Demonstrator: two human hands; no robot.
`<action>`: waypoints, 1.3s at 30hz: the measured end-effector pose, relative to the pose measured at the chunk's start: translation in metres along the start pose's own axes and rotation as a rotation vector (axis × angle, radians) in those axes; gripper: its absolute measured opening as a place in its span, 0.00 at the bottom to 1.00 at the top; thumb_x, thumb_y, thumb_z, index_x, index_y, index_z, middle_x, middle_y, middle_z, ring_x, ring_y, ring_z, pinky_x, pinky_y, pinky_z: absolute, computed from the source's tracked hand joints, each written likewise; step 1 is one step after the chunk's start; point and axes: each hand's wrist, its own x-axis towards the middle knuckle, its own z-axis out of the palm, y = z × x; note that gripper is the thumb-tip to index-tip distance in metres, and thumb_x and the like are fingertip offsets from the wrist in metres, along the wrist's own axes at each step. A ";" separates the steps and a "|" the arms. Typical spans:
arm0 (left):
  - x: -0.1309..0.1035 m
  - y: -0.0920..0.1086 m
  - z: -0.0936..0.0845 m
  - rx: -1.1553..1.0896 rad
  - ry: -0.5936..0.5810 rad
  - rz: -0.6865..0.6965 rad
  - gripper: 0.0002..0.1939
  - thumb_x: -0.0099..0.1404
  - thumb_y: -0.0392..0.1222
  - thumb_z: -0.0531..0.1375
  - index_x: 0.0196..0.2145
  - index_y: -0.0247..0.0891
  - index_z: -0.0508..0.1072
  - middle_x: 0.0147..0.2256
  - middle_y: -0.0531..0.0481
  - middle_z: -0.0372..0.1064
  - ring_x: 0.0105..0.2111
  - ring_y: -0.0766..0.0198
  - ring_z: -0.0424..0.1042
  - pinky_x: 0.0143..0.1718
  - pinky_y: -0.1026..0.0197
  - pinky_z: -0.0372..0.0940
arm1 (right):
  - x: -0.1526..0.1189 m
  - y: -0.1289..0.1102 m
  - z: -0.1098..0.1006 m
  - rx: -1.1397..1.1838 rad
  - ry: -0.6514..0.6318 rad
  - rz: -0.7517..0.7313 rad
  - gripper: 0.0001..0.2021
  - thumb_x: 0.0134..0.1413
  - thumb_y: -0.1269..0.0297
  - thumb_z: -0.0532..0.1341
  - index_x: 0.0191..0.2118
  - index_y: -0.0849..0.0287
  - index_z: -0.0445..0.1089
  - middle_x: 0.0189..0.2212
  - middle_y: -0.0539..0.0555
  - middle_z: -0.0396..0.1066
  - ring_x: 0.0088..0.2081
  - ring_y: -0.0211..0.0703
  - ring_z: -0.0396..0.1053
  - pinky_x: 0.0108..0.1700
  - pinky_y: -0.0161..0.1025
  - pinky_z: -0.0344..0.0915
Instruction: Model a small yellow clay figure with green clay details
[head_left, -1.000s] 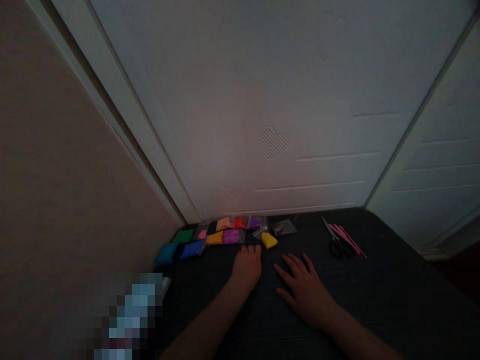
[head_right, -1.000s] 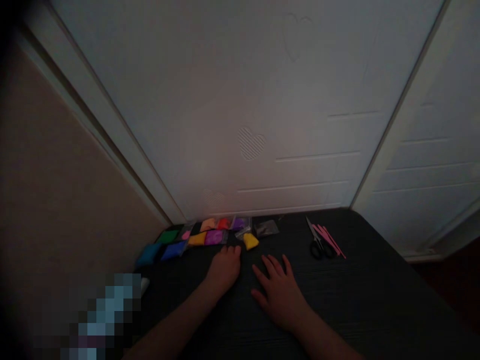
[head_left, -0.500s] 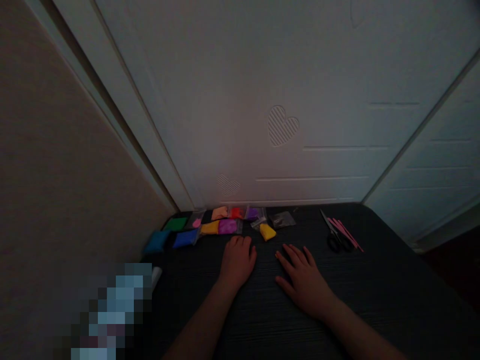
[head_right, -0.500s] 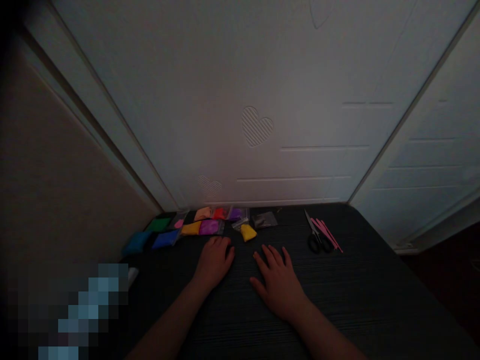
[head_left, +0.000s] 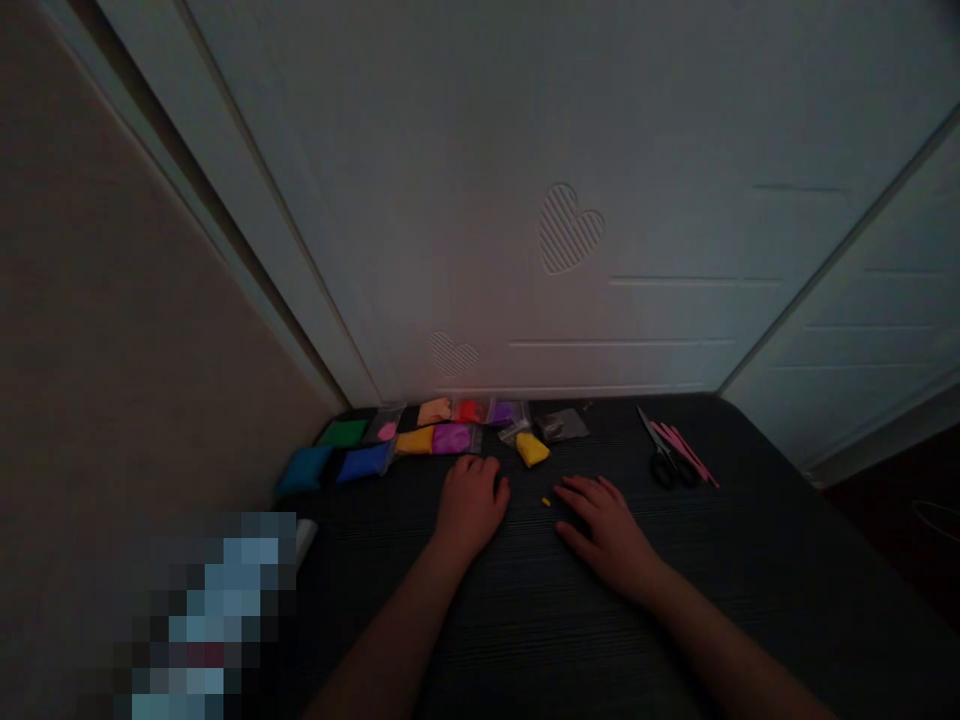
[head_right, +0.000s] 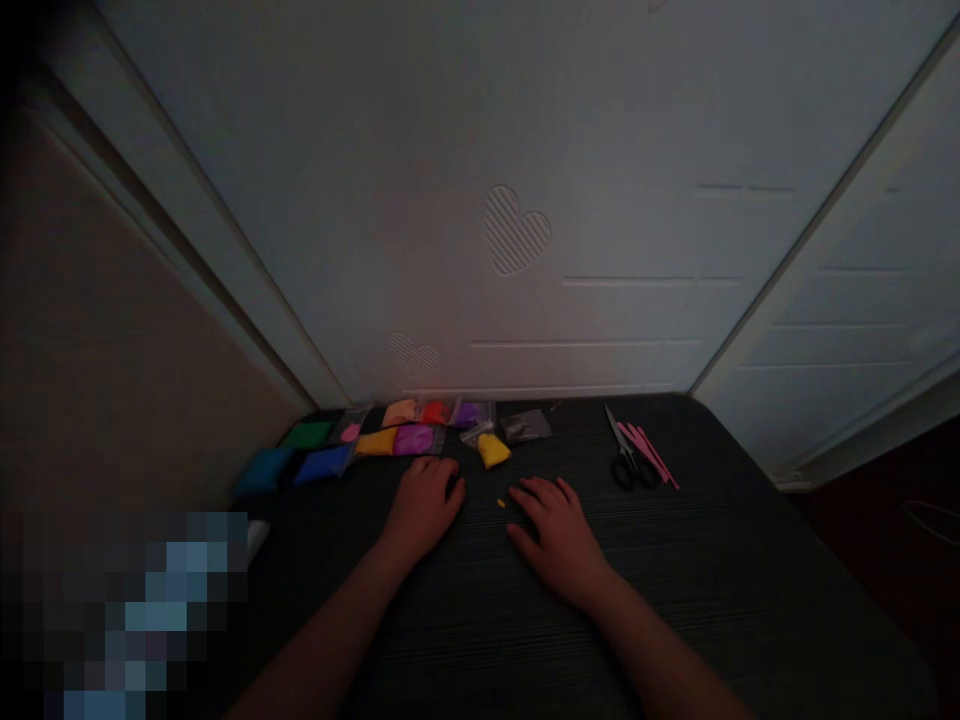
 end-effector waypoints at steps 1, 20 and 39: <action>0.000 0.000 0.000 -0.003 -0.003 -0.004 0.09 0.61 0.42 0.49 0.35 0.37 0.66 0.36 0.45 0.66 0.43 0.56 0.59 0.43 0.56 0.54 | 0.001 0.001 0.001 0.016 0.016 0.009 0.20 0.54 0.57 0.51 0.53 0.51 0.58 0.52 0.53 0.60 0.54 0.43 0.55 0.57 0.49 0.43; -0.010 -0.005 -0.005 -0.081 0.051 0.026 0.09 0.60 0.39 0.50 0.34 0.38 0.69 0.35 0.47 0.66 0.40 0.60 0.63 0.42 0.58 0.56 | 0.019 -0.017 0.007 -0.011 0.161 0.036 0.09 0.55 0.62 0.52 0.34 0.56 0.68 0.33 0.52 0.69 0.37 0.41 0.65 0.41 0.39 0.59; -0.006 -0.009 0.001 -0.127 0.050 0.051 0.09 0.60 0.40 0.50 0.34 0.38 0.69 0.34 0.47 0.67 0.40 0.59 0.62 0.41 0.58 0.56 | -0.012 -0.027 0.002 -0.133 -0.064 -0.088 0.28 0.55 0.49 0.46 0.58 0.57 0.50 0.58 0.58 0.50 0.59 0.51 0.44 0.58 0.53 0.39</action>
